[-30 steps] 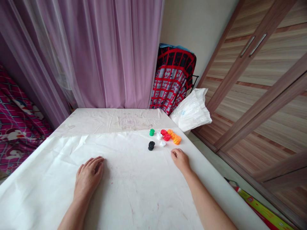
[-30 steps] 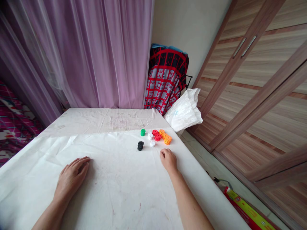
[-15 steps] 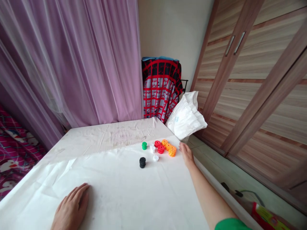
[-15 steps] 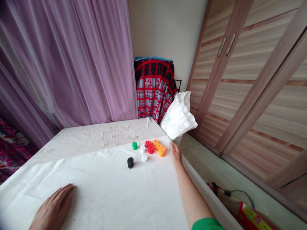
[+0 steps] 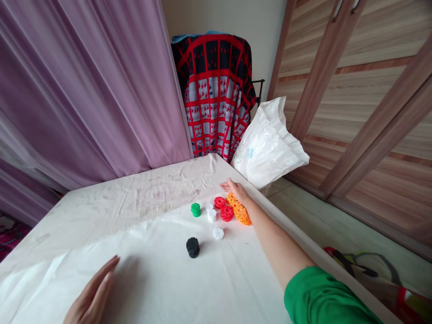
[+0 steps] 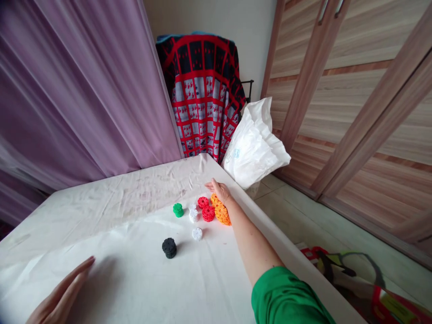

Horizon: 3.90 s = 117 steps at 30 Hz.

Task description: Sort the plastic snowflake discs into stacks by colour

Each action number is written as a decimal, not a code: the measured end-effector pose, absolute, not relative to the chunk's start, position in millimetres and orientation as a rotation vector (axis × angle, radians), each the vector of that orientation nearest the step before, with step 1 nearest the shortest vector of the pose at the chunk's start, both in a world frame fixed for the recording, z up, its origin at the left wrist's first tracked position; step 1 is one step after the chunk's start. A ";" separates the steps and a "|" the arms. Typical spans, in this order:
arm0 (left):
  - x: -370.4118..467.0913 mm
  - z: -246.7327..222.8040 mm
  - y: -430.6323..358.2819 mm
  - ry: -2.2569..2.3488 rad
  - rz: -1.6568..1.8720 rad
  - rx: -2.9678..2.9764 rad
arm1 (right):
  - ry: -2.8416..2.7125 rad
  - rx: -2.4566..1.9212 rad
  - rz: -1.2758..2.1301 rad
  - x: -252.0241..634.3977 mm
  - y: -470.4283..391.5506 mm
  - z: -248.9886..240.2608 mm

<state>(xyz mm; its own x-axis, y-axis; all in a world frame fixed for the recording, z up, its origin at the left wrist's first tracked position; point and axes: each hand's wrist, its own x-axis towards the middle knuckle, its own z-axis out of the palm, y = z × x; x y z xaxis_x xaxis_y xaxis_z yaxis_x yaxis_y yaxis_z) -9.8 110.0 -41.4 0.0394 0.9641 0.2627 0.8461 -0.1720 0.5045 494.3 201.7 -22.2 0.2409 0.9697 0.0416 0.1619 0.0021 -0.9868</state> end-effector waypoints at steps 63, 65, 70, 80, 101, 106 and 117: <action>36.9 -2.0 -38.6 1.870 0.067 2.363 | -2.578 -1.498 0.519 231.4 29.3 25.4; 25.6 -13.2 -53.9 1.788 0.187 2.451 | -2.530 -1.558 0.478 252.5 1.4 25.6; 4.4 -27.5 -74.0 1.869 0.252 2.455 | -2.422 -1.799 0.458 287.3 -45.0 13.9; 36.1 -29.0 -51.9 1.385 0.408 2.784 | -2.486 -1.591 0.510 232.9 45.7 8.6; 17.3 17.6 82.6 1.572 0.130 2.409 | -2.410 -1.719 0.474 241.1 -30.8 -5.1; 2.6 0.2 15.6 1.520 0.155 2.536 | -2.421 -1.689 0.440 227.8 37.7 7.7; 28.1 -13.9 -41.9 1.428 0.372 2.746 | -2.269 -1.612 0.504 194.2 105.1 29.4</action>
